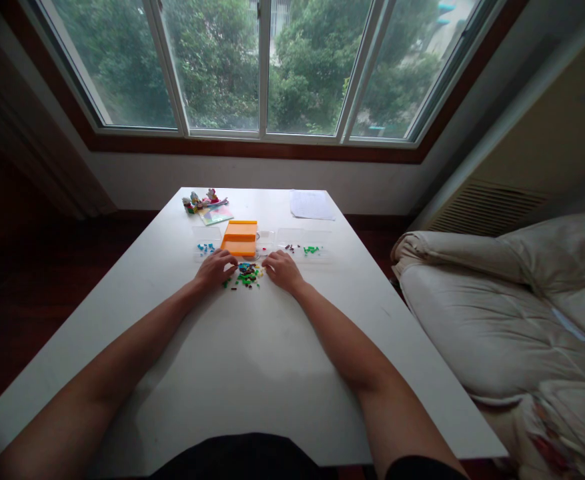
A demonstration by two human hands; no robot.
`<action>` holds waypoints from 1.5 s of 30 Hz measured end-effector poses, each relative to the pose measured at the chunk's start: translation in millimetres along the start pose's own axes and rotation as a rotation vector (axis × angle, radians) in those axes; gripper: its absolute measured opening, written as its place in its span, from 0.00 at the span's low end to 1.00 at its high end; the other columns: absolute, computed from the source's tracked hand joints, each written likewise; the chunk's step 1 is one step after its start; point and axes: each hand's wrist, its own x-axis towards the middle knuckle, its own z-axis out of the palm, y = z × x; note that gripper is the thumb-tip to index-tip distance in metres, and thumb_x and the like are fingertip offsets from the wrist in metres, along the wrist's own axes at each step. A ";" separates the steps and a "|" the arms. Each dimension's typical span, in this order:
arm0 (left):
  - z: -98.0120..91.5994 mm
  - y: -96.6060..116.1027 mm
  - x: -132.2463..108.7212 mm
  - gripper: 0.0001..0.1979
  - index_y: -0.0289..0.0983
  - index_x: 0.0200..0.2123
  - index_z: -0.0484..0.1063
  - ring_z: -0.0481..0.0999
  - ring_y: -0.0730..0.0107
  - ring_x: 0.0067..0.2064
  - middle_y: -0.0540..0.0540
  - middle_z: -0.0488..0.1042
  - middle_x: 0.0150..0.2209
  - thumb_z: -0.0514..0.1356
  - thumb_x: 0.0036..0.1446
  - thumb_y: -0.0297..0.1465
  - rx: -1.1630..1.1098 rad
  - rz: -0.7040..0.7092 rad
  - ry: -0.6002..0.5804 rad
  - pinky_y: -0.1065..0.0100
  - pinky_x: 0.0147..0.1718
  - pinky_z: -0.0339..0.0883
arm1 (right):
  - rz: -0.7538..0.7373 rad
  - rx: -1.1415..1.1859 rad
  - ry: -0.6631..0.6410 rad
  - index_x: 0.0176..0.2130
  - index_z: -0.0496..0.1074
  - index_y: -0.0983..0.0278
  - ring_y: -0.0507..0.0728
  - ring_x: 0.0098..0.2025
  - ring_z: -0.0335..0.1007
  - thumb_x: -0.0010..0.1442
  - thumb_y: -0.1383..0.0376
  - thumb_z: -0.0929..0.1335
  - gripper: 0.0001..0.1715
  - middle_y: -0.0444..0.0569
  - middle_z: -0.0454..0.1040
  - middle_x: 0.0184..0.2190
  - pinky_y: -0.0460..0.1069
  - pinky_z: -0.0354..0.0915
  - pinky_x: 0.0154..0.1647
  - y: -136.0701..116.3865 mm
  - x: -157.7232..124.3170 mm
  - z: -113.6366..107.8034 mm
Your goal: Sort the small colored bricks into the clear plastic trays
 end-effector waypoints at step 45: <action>-7.2 -62.1 -8.7 0.07 0.42 0.39 0.72 0.73 0.67 0.33 0.49 0.77 0.33 0.58 0.58 0.36 -0.157 -0.697 0.403 0.69 0.33 0.61 | -0.081 -0.074 -0.148 0.42 0.77 0.59 0.60 0.46 0.62 0.61 0.65 0.70 0.08 0.50 0.74 0.41 0.54 0.57 0.49 -13.8 1.6 -1.1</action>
